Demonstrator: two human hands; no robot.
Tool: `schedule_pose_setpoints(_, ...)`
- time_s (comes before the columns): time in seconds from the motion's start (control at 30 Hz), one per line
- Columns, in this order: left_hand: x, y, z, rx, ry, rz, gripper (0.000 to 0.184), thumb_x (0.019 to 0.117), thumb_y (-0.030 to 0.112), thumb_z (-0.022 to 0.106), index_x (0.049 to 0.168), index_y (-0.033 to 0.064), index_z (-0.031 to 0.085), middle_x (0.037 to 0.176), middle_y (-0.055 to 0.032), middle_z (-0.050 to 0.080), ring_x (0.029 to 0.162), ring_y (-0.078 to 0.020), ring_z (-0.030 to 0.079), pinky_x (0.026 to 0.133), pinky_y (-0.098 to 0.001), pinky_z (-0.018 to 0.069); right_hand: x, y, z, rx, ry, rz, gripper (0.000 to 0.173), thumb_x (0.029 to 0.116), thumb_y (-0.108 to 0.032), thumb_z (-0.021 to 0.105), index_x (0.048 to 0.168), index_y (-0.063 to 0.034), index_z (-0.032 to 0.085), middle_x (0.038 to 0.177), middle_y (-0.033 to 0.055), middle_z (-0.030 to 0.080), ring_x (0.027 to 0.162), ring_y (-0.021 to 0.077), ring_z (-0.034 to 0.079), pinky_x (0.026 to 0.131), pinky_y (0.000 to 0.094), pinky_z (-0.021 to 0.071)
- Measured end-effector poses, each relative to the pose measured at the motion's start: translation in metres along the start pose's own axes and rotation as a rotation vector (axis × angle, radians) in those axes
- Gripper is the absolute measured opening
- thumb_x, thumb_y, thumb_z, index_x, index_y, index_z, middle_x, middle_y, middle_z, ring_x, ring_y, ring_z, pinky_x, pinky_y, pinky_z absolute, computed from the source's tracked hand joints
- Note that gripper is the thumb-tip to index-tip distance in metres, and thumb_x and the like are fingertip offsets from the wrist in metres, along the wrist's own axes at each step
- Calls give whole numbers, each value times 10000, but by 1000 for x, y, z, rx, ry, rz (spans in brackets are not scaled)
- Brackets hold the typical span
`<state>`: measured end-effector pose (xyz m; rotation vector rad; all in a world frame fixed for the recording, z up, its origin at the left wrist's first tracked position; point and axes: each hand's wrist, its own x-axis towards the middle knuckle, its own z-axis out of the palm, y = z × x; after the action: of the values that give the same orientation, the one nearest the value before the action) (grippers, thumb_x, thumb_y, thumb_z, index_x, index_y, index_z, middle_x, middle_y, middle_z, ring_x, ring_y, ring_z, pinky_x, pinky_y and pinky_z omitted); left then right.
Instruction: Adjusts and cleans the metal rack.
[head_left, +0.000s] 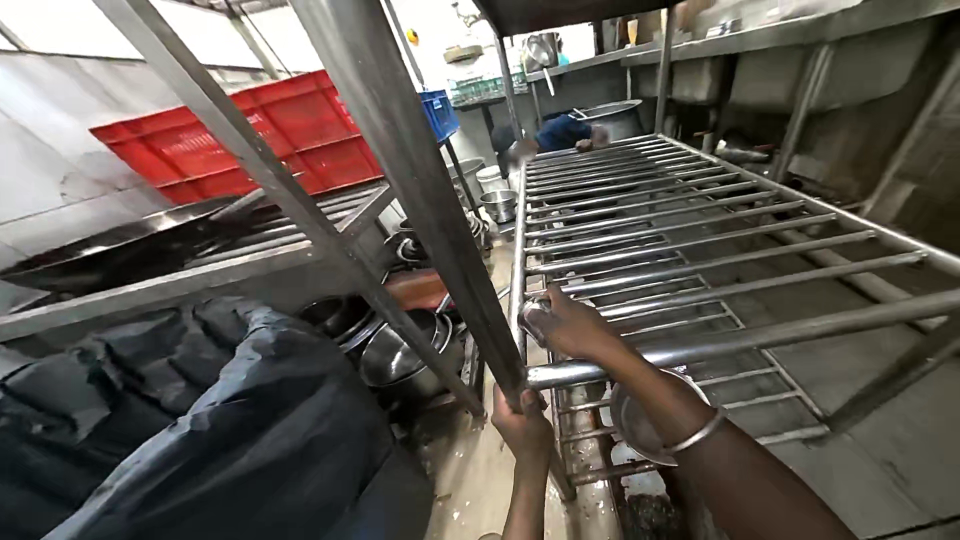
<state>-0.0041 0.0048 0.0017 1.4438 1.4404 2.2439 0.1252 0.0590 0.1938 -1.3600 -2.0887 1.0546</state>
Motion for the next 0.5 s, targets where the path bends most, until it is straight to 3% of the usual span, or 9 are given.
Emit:
schedule_pose_setpoints(0.07, 0, 0, 0, -2, -7, -12, 774, 908, 751, 528, 1034, -12, 554, 635, 15, 586, 481, -107, 584, 463, -297, 554, 2, 0, 4, 28, -5, 50, 550, 1049, -528, 427, 1409, -116, 488, 1091, 197, 698, 1027, 382, 686, 854, 624, 522)
schedule_pose_setpoints(0.17, 0, -1, -1, -1, -3, -7, 773, 915, 736, 533, 1039, -27, 555, 622, 21, 585, 473, -100, 582, 453, -294, 551, 1, -5, 13, 42, 41, 118, 541, 1063, -523, 392, 1408, -118, 489, 1046, 180, 707, 945, 354, 708, 810, 589, 543)
schedule_pose_setpoints(0.27, 0, -1, 1, 6, -3, -5, 747, 938, 703, 520, 1031, -38, 546, 607, 31, 574, 468, -87, 579, 451, -280, 549, -2, -15, 20, 0, 114, 188, 537, 1061, -516, 380, 1372, -95, 495, 1054, 176, 711, 1016, 361, 701, 841, 590, 534)
schedule_pose_setpoints(0.4, 2, -2, -1, 4, -29, 15, 697, 976, 650, 497, 1061, -40, 544, 621, 29, 564, 479, -87, 571, 465, -281, 547, -7, -26, 22, -44, 117, 191, 674, 978, -569, 527, 1423, -70, 449, 1083, 197, 707, 1033, 379, 696, 845, 602, 537)
schedule_pose_setpoints(0.5, 3, -2, -3, -14, -42, 18, 709, 974, 667, 488, 1053, -36, 540, 621, 26, 558, 475, -96, 571, 462, -288, 549, -2, -16, 16, 33, 17, 164, 725, 960, -551, 590, 1466, -61, 415, 1167, 225, 684, 1095, 399, 670, 904, 637, 508)
